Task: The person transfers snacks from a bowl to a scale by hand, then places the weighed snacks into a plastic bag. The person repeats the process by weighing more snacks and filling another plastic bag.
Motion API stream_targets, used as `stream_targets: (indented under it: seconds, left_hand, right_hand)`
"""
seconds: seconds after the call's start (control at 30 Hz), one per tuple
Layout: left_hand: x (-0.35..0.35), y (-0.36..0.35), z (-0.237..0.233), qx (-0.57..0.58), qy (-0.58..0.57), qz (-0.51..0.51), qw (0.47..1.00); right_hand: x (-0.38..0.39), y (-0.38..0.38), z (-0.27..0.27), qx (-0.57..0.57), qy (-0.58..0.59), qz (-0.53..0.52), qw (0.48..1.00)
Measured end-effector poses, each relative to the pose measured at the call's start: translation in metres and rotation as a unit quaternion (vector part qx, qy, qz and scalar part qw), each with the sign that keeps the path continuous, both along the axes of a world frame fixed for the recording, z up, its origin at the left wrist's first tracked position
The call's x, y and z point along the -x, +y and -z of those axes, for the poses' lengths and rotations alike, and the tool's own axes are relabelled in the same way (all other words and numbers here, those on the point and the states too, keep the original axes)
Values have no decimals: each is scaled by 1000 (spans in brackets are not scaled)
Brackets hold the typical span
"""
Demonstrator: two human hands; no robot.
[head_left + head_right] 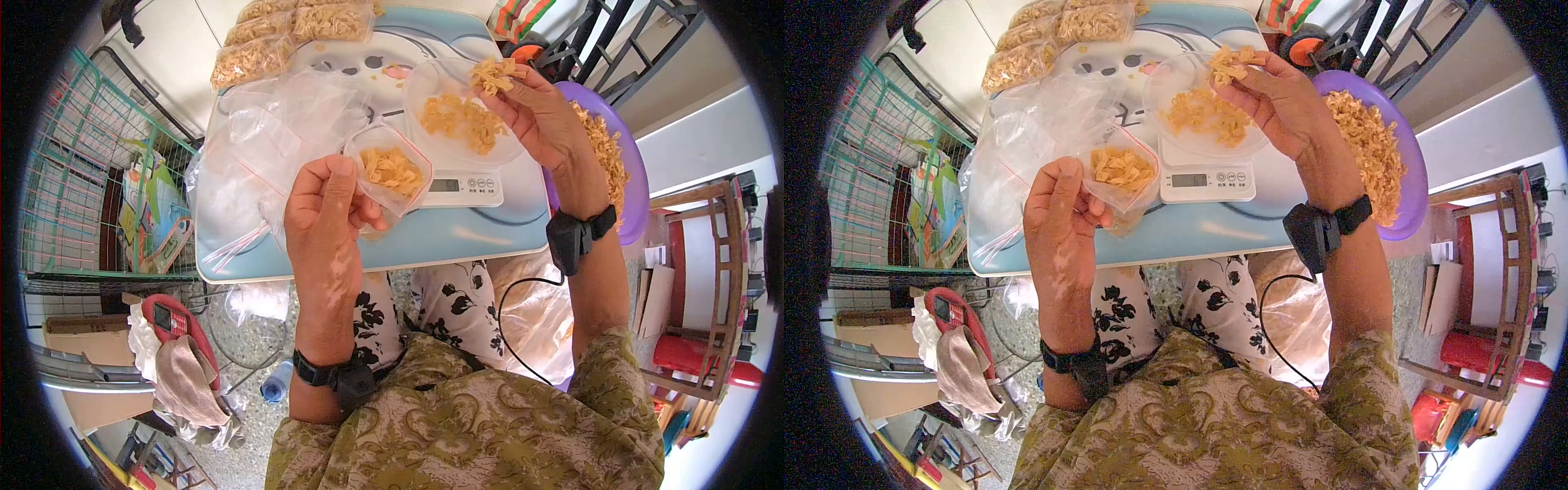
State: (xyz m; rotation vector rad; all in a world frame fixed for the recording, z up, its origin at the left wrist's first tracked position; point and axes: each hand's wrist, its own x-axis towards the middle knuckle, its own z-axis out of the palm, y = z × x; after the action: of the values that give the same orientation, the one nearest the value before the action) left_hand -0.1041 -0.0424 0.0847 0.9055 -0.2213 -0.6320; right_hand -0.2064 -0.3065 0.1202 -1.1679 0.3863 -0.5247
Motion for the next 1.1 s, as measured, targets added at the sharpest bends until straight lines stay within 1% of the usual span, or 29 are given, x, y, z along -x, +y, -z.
stream_targets:
  seconds: [0.17,0.27,0.33,0.37,0.43,0.47,0.53,0.57,0.6,0.67,0.7,0.77,0.8,0.87,0.9,0.97,1.1]
  left_hand:
    - [0,-1,-1,-3,-6,-2,1000]
    - [1,-1,-3,-15,-5,-4,1000]
    - [1,-2,-2,-17,-6,-4,1000]
    - [1,-2,-3,-17,-5,-4,1000]
    - [0,-2,-3,-20,-11,1,1000]
    - [0,-2,-3,-20,-11,1,1000]
    - [0,-1,-3,-15,-13,7,1000]
    - [0,0,-4,-16,-13,5,1000]
    - [0,1,-4,-21,-13,5,1000]
    - [-1,2,-5,-26,-13,4,1000]
    - [-1,2,-6,-29,-17,3,999]
    - [-1,2,-6,-32,-20,3,999]
    - [-1,2,-6,-40,-26,1,999]
    - [1,1,-6,-48,-32,-1,998]
    - [2,1,-7,-52,-54,3,997]
    - [2,2,-7,-57,-77,9,995]
    - [-1,4,-4,-68,-75,-8,995]
  right_hand:
    - [-2,19,-8,-1,-29,29,999]
    - [-5,39,-16,28,-48,47,997]
    - [-7,57,-18,112,-84,40,989]
    - [-9,68,-20,112,-84,40,989]
    - [-12,90,-21,277,-27,54,959]
    - [-14,99,-18,277,-28,54,959]
    - [-16,114,-12,422,-14,42,905]
    - [-17,119,-11,497,-22,45,866]
    - [-19,121,-11,497,-23,44,866]
    - [-21,122,-11,659,-43,32,750]
    - [-22,122,-10,659,-43,32,750]
    - [-23,119,-7,683,-13,-29,730]
    - [-23,118,-9,683,-12,-30,730]
    - [-22,116,-18,708,42,-111,696]
    - [-24,118,-23,708,43,-111,696]
    - [-29,123,-30,695,123,-182,684]
    - [-34,123,-27,698,109,-166,688]
